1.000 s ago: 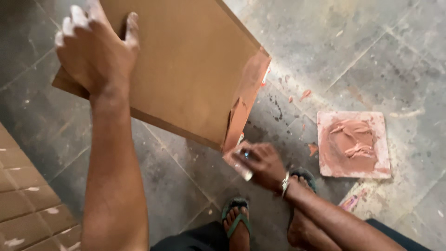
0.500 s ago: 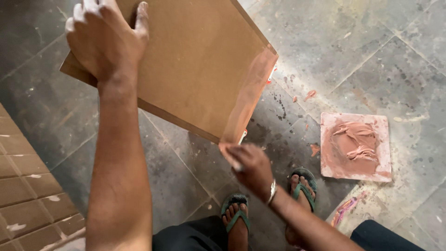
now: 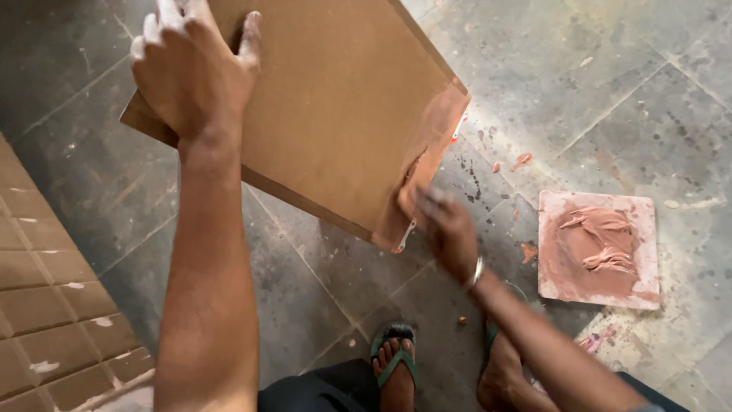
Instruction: The person applies pink wood filler to the edges and corners of a small wooden box using a small metal putty knife. They repeatedly scoop filler from a square tile on the floor and smooth it along the box's seams and edges.
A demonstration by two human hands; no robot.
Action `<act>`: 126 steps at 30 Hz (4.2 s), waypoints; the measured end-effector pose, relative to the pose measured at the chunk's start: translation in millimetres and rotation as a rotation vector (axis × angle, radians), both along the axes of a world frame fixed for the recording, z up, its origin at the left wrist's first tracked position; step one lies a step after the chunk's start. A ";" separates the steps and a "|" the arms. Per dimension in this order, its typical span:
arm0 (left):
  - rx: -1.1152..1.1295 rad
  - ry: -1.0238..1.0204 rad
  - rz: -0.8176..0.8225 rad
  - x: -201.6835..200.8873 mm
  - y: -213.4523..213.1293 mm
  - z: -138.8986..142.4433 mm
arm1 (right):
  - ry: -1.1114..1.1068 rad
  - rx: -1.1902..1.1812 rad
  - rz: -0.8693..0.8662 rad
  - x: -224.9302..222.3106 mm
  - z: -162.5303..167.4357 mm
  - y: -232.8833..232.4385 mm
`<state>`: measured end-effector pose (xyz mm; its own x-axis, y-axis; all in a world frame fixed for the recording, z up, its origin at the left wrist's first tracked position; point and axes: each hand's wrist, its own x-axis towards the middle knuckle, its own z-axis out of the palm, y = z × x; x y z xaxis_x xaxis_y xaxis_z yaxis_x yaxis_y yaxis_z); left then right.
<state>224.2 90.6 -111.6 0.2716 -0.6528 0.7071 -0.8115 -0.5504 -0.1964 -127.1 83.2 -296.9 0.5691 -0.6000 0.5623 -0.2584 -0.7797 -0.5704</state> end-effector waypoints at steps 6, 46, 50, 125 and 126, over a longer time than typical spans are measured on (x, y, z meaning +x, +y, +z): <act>-0.018 0.030 -0.025 -1.6 -1.1 3.1 | 0.187 -0.170 0.064 -33.2 -17.0 28.8; 0.098 0.067 -0.211 -41.6 40.0 38.7 | -0.234 0.070 0.262 42.0 215.3 -111.6; 0.068 0.085 -0.217 -44.3 41.1 43.2 | 0.040 -0.500 0.142 78.7 219.9 -137.5; 0.025 0.077 -0.180 -41.1 38.0 43.2 | 0.368 -0.675 0.082 93.1 212.5 -171.7; 0.018 0.079 -0.190 -41.1 37.7 43.1 | 0.366 -0.726 0.055 93.2 213.7 -174.6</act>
